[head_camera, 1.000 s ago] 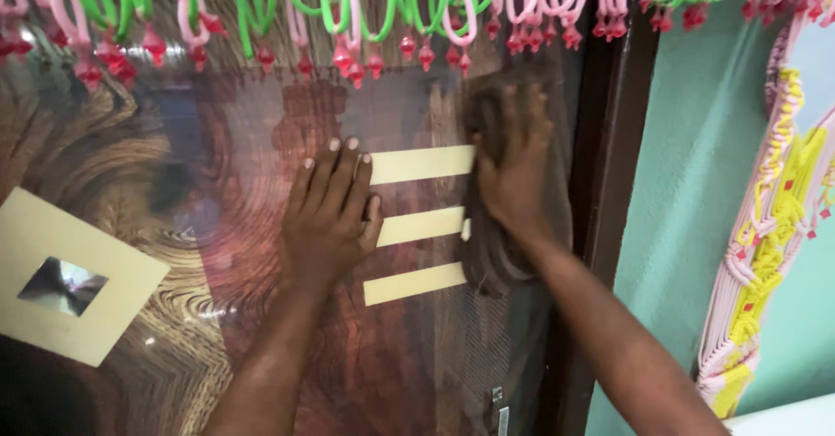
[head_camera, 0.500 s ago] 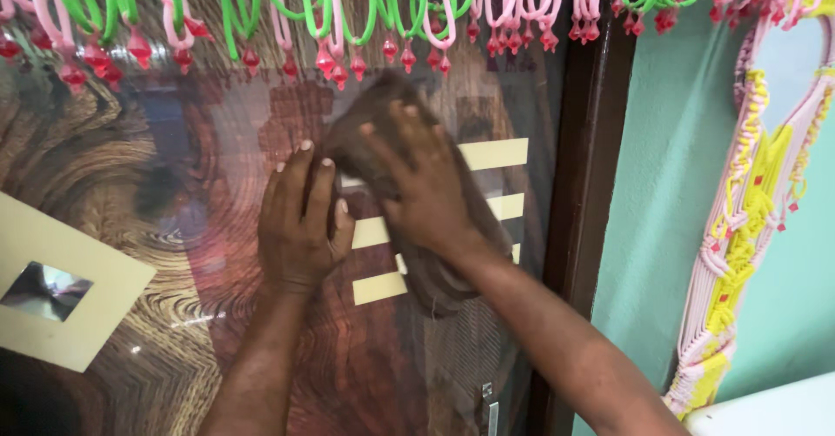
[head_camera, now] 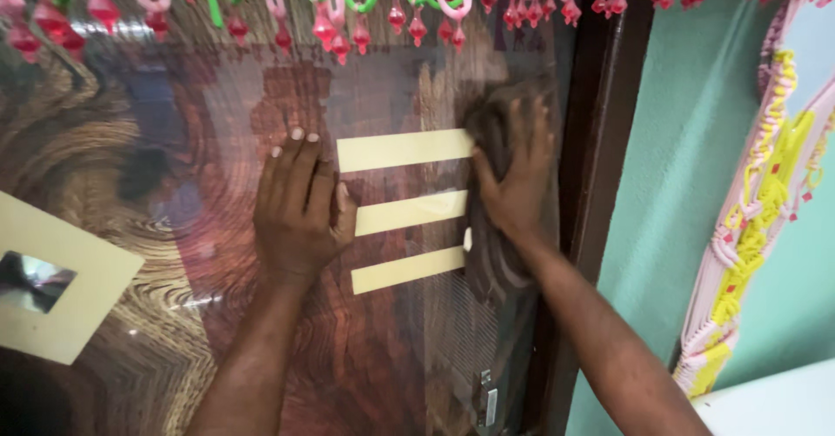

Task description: The person wipes the surface of a wooden door with a brown cloth. They systematically clean the door's surface, including the area around the handle and decorative inlays, using both hands to hold and maneuver the cloth.

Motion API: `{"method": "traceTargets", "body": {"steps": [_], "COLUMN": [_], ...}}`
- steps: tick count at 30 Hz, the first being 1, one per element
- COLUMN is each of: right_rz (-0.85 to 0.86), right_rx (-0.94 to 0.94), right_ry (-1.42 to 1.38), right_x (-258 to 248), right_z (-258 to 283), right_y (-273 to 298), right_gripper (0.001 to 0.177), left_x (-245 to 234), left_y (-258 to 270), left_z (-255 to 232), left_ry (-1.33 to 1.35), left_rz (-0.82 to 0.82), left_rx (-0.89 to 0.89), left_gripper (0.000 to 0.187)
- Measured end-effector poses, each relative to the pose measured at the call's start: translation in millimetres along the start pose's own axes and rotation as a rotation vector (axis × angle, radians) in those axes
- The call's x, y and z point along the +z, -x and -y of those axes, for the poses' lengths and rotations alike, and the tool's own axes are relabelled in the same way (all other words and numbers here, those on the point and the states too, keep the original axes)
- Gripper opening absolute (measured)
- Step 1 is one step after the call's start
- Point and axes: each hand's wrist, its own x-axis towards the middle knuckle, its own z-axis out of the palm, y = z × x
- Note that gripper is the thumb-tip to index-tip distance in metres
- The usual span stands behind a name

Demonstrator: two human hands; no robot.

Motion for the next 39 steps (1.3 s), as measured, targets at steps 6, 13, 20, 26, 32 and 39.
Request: {"method": "traceTargets", "body": {"steps": [6, 13, 20, 26, 32, 39], "right_rz": [0.126, 0.128, -0.021, -0.041, 0.221, 0.355], "right_rx": [-0.124, -0.09, -0.121, -0.07, -0.014, -0.257], "right_ry": [0.013, -0.02, -0.067, -0.09, 0.046, 0.052], "right_x": [-7.1, -22.1, -15.4, -14.8, -29.2, -23.0], "right_z": [-2.1, -8.1, -33.8, -26.2, -22.2, -28.4], "right_y": [35.1, 1.2, -53.4, -16.3, 54.1, 128.7], "right_gripper": [0.082, 0.077, 0.07, 0.075, 0.092, 0.099], "left_x": [-1.9, -3.3, -3.1, -3.1, -1.8, -0.8], "left_y": [-0.7, -2.8, -1.7, -0.9, -0.3, 1.7], "left_z": [-0.5, -1.5, -1.6, -0.9, -0.5, -0.7], "left_ry": [-0.004, -0.003, -0.011, -0.023, -0.03, -0.037], "left_rz": [0.002, 0.006, 0.016, 0.011, 0.002, 0.011], "left_rx": [-0.003, -0.01, -0.012, -0.008, -0.002, -0.007], "left_gripper": [0.027, 0.026, 0.027, 0.025, 0.024, 0.025]}}
